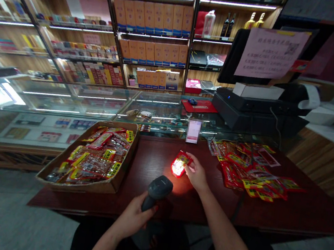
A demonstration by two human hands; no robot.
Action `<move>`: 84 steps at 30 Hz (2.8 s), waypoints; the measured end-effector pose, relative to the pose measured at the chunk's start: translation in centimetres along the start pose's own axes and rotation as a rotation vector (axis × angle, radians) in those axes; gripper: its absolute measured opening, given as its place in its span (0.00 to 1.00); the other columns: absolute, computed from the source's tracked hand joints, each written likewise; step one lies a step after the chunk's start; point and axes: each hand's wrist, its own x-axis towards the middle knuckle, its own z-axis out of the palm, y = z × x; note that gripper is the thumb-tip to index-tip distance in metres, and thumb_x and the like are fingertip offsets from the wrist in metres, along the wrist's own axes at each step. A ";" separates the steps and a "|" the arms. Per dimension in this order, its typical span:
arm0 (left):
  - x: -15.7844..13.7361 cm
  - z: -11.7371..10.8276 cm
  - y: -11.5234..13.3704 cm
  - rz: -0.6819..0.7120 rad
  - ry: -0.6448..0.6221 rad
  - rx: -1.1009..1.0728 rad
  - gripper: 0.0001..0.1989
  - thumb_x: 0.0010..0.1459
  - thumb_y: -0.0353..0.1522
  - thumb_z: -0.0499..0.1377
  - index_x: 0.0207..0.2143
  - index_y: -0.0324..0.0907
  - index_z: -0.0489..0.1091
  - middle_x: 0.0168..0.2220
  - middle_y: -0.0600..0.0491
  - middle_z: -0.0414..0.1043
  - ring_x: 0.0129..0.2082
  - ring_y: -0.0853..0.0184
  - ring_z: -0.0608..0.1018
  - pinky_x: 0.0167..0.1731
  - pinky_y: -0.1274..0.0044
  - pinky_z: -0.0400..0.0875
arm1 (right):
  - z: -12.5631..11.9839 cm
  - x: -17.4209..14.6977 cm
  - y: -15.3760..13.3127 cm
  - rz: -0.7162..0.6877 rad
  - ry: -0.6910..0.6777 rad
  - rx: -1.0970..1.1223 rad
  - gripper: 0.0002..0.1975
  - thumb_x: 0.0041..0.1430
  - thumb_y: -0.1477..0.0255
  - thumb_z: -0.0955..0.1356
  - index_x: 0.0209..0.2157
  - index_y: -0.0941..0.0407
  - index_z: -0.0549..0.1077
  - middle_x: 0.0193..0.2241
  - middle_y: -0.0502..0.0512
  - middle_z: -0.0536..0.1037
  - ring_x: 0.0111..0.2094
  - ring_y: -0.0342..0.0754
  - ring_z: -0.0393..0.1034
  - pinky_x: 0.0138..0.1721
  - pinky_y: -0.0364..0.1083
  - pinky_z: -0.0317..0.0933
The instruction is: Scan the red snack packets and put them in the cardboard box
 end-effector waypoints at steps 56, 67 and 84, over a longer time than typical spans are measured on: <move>0.3 0.8 -0.3 -0.107 0.125 -0.246 0.20 0.54 0.37 0.66 0.47 0.37 0.71 0.20 0.62 0.66 0.13 0.73 0.65 0.13 0.81 0.62 | 33.2 6.2 -13.7 -0.253 -1.005 -0.432 0.34 0.57 0.76 0.74 0.64 0.51 0.69 0.42 0.51 0.84 0.43 0.49 0.79 0.48 0.46 0.71; 0.8 -0.1 -1.3 -0.086 0.088 -0.184 0.23 0.58 0.46 0.66 0.48 0.39 0.69 0.19 0.66 0.59 0.14 0.74 0.62 0.15 0.82 0.59 | 3.3 11.1 -9.4 0.115 0.038 -1.152 0.24 0.68 0.71 0.63 0.62 0.65 0.72 0.62 0.79 0.72 0.69 0.70 0.59 0.67 0.73 0.46; 0.6 -0.1 -0.5 -0.147 0.077 -0.135 0.32 0.57 0.53 0.66 0.50 0.36 0.67 0.20 0.65 0.58 0.15 0.74 0.61 0.16 0.81 0.59 | -2.6 -1.1 -1.6 0.005 0.215 -1.237 0.19 0.66 0.70 0.67 0.58 0.55 0.73 0.53 0.65 0.80 0.56 0.62 0.73 0.58 0.61 0.61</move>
